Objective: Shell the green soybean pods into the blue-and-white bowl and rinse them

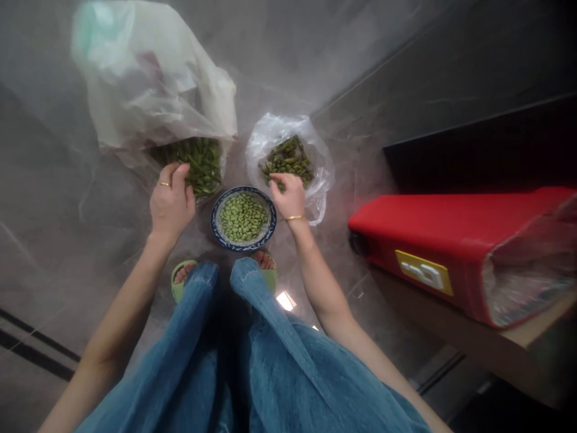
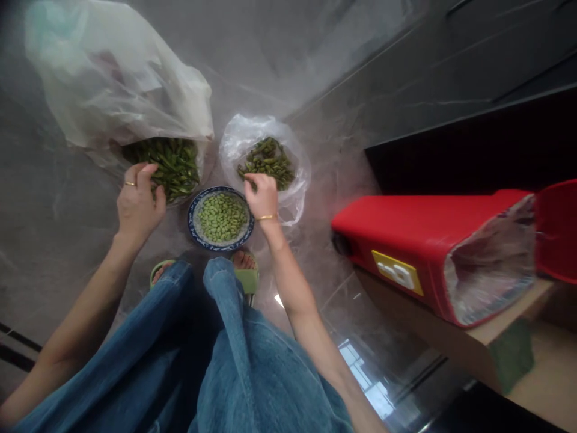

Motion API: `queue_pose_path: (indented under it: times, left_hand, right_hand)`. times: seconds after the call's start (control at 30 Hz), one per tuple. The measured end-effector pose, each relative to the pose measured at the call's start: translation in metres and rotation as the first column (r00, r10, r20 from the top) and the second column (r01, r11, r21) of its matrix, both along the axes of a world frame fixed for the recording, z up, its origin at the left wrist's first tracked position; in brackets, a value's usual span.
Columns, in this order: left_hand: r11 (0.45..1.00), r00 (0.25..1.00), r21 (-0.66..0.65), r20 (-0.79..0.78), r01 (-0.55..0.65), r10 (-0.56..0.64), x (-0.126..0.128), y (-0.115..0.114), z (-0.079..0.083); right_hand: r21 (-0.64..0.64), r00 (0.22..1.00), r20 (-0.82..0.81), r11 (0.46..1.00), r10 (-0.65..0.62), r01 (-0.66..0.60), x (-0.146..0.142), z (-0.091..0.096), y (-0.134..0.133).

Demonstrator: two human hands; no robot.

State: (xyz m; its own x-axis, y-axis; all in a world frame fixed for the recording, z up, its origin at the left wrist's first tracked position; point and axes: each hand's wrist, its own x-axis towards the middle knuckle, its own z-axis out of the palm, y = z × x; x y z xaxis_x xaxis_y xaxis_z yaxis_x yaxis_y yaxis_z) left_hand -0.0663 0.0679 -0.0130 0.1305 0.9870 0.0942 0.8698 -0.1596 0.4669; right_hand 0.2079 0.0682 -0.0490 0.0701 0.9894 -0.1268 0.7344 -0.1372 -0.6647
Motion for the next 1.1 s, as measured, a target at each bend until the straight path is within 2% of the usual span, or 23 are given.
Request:
queue_pose_path:
  times: [0.07, 0.17, 0.27, 0.4, 0.47, 0.57, 0.67, 0.73, 0.8, 0.87, 0.93, 0.97, 1.03, 1.1]
  left_hand:
    - [0.999, 0.999, 0.002, -0.006, 0.043, -0.043, 0.008, -0.004, 0.0]
    - [0.992, 0.992, -0.008, 0.002, 0.128, -0.128, 0.021, -0.012, 0.0]
    - [0.982, 0.982, -0.01, 0.025, 0.188, -0.188, 0.031, -0.018, 0.002]
    - [0.974, 0.973, 0.018, 0.046, 0.228, -0.228, 0.036, -0.022, 0.005]
    - [0.971, 0.969, 0.026, 0.065, 0.237, -0.238, 0.038, -0.023, 0.007]
    - [0.97, 0.963, 0.023, 0.118, 0.241, -0.242, 0.04, -0.023, 0.008]
    - [0.971, 0.955, 0.015, 0.176, 0.239, -0.237, 0.042, -0.023, 0.009]
    - [0.97, 0.952, 0.013, 0.188, 0.244, -0.242, 0.044, -0.024, 0.009]
    - [0.965, 0.946, 0.009, 0.194, 0.262, -0.259, 0.046, -0.024, 0.01]
    - [0.961, 0.94, 0.012, 0.204, 0.275, -0.272, 0.047, -0.024, 0.01]
    - [0.959, 0.937, 0.025, 0.204, 0.283, -0.282, 0.048, -0.025, 0.01]
    - [0.957, 0.937, 0.029, 0.199, 0.288, -0.288, 0.049, -0.025, 0.01]
    - [0.949, 0.93, 0.016, 0.191, 0.316, -0.313, 0.05, -0.027, 0.008]
    - [0.924, 0.906, -0.027, 0.21, 0.381, -0.368, 0.052, -0.029, 0.006]
  right_hand:
    - [-0.061, 0.988, 0.156, 0.998, -0.007, 0.017, 0.008, -0.014, 0.024]
    - [-0.203, 0.957, 0.285, 0.979, 0.06, 0.0, 0.006, -0.029, 0.045]
    - [-0.279, 0.927, 0.365, 0.96, 0.09, 0.017, -0.007, -0.032, 0.049]
    - [-0.24, 0.929, 0.364, 0.97, 0.061, 0.03, -0.012, -0.028, 0.044]
    - [-0.164, 0.957, 0.291, 0.984, -0.018, 0.068, -0.005, -0.029, 0.041]
    - [-0.042, 0.979, 0.042, 0.979, -0.2, 0.202, 0.014, -0.035, 0.036]
    - [-0.053, 0.904, -0.229, 0.932, -0.362, 0.36, 0.032, -0.044, 0.031]
    - [-0.119, 0.837, -0.318, 0.894, -0.446, 0.431, 0.04, -0.047, 0.029]
    - [-0.156, 0.781, -0.363, 0.86, -0.508, 0.486, 0.043, -0.044, 0.027]
    - [-0.177, 0.738, -0.417, 0.844, -0.53, 0.506, 0.04, -0.032, 0.022]
    - [-0.23, 0.716, -0.503, 0.873, -0.484, 0.43, 0.031, -0.012, 0.013]
    - [-0.272, 0.71, -0.55, 0.898, -0.44, 0.346, 0.025, 0.0, 0.008]
    - [-0.357, 0.689, -0.646, 0.928, -0.329, 0.109, 0.01, 0.024, -0.005]
    - [-0.409, 0.65, -0.717, 0.907, -0.252, -0.099, -0.006, 0.041, -0.016]
